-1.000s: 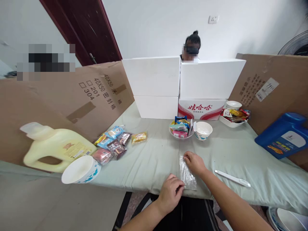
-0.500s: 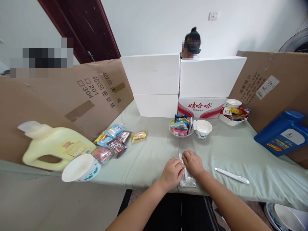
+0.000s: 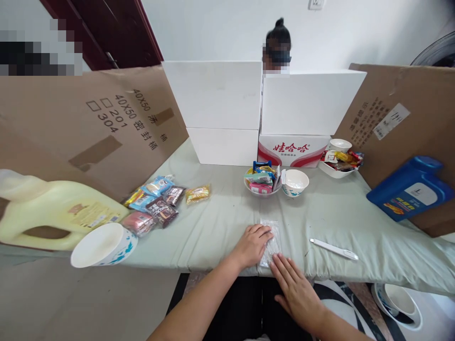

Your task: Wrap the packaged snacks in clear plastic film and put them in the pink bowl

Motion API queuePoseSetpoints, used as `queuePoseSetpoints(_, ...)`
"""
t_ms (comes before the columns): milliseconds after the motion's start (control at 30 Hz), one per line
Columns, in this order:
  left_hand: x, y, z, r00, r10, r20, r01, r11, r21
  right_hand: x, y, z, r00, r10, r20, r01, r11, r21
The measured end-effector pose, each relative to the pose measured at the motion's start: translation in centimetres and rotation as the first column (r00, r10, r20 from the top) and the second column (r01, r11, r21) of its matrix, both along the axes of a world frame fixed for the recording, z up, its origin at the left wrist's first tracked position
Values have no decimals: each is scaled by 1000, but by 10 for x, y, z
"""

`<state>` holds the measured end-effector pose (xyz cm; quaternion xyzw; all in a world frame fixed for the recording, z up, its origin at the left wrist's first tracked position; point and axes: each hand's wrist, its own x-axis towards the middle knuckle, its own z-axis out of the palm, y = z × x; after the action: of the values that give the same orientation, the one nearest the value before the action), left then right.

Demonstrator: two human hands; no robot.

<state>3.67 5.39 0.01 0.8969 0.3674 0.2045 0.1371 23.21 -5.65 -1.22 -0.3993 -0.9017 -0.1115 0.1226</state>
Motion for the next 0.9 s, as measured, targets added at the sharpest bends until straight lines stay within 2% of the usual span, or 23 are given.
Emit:
queuePoseSetpoints(67, 0, 1, 0, 1000, 1, -6, -1, 1000, -4, 4, -21, -1, 1000, -22, 22, 21, 999, 28)
queuePoseSetpoints(133, -1, 1, 1, 1000, -8, 4, 8, 1000, -6, 9, -26, 5, 1000, 20, 4, -20, 1000, 19)
queuePoseSetpoints(233, -3, 1, 4, 997, -49, 52, 50, 999, -22, 7, -7, 14, 993, -1, -116, -1, 1000, -13)
queuePoseSetpoints(333, -5, 1, 5, 986, -104, 127, 110, 993, -41, -5, 16, 12, 958, -59, -280, 49, 998, -40)
queuePoseSetpoints(467, -5, 1, 3, 991, -36, 131, 42, 998, -44, -19, 19, 4, 905, 38, -425, -75, 995, -71)
queuePoseSetpoints(533, -4, 1, 3, 994, -17, 106, 22, 999, -49, -19, 15, 8, 896, 75, -438, -142, 982, -122)
queuePoseSetpoints(633, -3, 2, 4, 994, -18, 107, 27, 997, -79, -14, 21, 24, 897, 65, -438, -180, 957, -226)
queuePoseSetpoints(700, -4, 3, 4, 990, -1, 143, 18, 993, -115, -12, 34, 34, 904, 22, -428, -151, 951, -269)
queuePoseSetpoints(767, -5, 4, 3, 982, 17, 189, 13, 988, -154, -14, 53, 39, 931, -62, -360, -62, 944, -325)
queuePoseSetpoints(900, -8, 6, -2, 972, 40, 232, -2, 987, -160, -23, 88, 35, 948, -248, -198, 154, 905, -396)
